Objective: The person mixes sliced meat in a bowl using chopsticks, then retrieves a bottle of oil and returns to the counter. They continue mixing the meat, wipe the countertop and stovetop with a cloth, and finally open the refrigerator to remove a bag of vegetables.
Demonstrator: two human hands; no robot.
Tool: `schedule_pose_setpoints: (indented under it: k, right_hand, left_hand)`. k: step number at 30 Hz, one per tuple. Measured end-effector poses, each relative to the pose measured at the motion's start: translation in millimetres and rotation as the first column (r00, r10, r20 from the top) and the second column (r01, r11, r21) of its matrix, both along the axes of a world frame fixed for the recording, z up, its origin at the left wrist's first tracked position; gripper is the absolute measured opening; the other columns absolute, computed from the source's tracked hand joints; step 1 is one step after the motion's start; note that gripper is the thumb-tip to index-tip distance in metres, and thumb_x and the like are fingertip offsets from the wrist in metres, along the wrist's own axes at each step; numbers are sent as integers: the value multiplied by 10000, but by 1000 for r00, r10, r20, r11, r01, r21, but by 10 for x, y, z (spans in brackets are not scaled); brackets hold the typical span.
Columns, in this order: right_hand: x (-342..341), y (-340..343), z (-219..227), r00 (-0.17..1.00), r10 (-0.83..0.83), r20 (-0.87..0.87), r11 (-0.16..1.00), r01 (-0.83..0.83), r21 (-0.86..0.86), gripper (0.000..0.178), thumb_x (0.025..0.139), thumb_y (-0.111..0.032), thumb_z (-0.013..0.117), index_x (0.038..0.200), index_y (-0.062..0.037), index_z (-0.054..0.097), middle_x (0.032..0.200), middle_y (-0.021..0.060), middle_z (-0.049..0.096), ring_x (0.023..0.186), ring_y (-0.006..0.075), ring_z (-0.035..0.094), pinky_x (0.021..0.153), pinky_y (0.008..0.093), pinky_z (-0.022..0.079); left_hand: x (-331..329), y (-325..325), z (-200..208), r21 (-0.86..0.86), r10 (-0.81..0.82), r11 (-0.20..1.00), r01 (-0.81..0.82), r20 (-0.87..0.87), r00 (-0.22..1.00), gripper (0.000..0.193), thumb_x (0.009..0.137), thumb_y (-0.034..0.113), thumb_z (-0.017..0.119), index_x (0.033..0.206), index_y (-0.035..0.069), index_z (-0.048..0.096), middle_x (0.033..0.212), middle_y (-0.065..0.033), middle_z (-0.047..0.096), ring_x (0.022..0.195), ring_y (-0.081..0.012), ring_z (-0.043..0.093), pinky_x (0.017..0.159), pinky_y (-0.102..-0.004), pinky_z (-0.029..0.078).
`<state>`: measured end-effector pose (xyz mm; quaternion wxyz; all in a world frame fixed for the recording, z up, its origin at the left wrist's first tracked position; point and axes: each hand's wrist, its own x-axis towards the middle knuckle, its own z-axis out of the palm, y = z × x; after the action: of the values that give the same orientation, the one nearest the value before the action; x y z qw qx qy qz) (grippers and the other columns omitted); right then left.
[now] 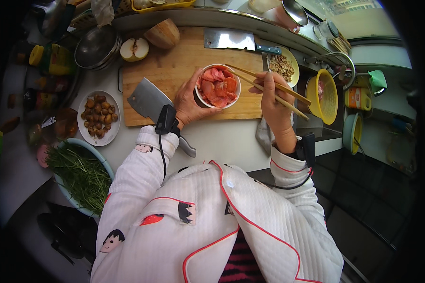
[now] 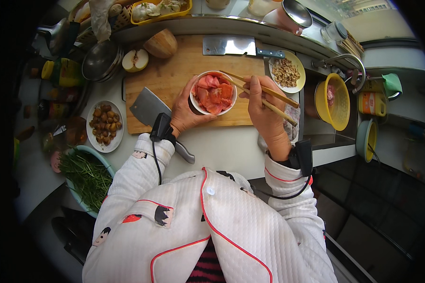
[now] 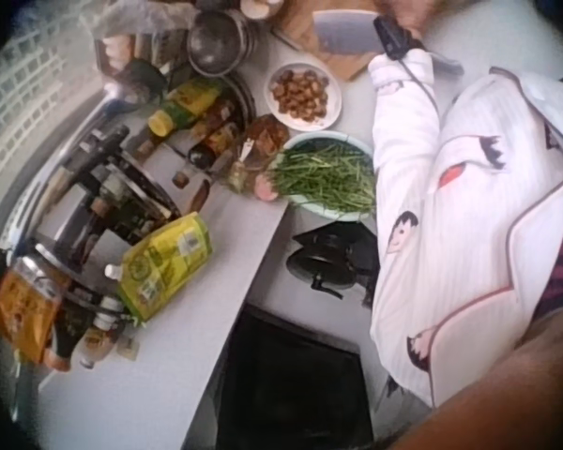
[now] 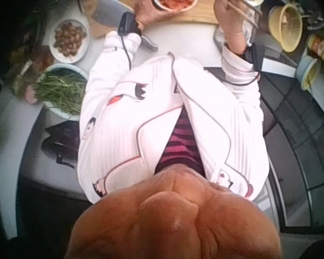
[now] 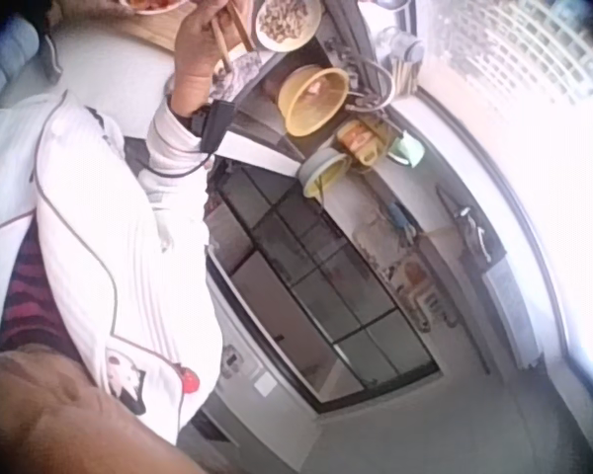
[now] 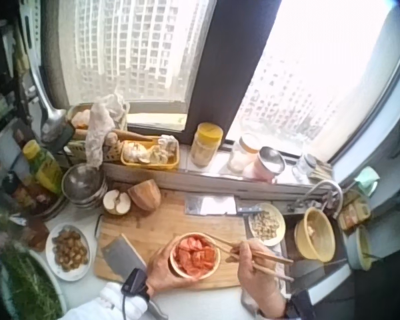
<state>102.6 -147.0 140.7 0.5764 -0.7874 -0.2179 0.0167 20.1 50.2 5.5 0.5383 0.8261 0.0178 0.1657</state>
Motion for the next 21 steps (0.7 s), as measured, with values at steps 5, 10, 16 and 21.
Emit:
schedule_pose_setpoints:
  k: [5,10,16,21]
  right_hand:
    - [82,65,-135,999,24,37,992,-19,-127,227,1054,-148,541,1045,48,653,869,115,704,760,168,739,694,232,590]
    - [16,1,-92,996,54,69,994,-46,-104,219,1052,-140,545,1035,55,644,872,120,714,774,170,748,679,229,588]
    - [11,15,-208,997,65,-31,997,-66,-34,207,1047,-125,548,1027,67,624,898,127,718,783,188,749,675,237,605]
    - [109,143,-511,990,80,117,977,-55,-204,197,1044,-117,551,1043,70,611,899,148,716,753,179,734,675,261,622]
  left_hand:
    - [-24,3,-1,27,10,1000,-9,-7,1000,1225,527,432,975,1528,123,341,1368,-193,569,1232,-367,585,1047,-436,485]
    - [-27,1,5,-21,-14,1000,13,-36,999,1229,516,362,989,1529,128,334,1406,-191,535,1267,-350,565,1072,-426,481]
    - [-38,-5,8,-12,-10,1000,9,-93,996,1220,516,317,994,1524,128,334,1413,-186,530,1276,-339,563,1077,-418,485]
    - [-31,-10,10,-24,-13,1000,11,-51,999,1214,521,307,991,1525,127,333,1404,-184,540,1270,-336,567,1081,-418,479]
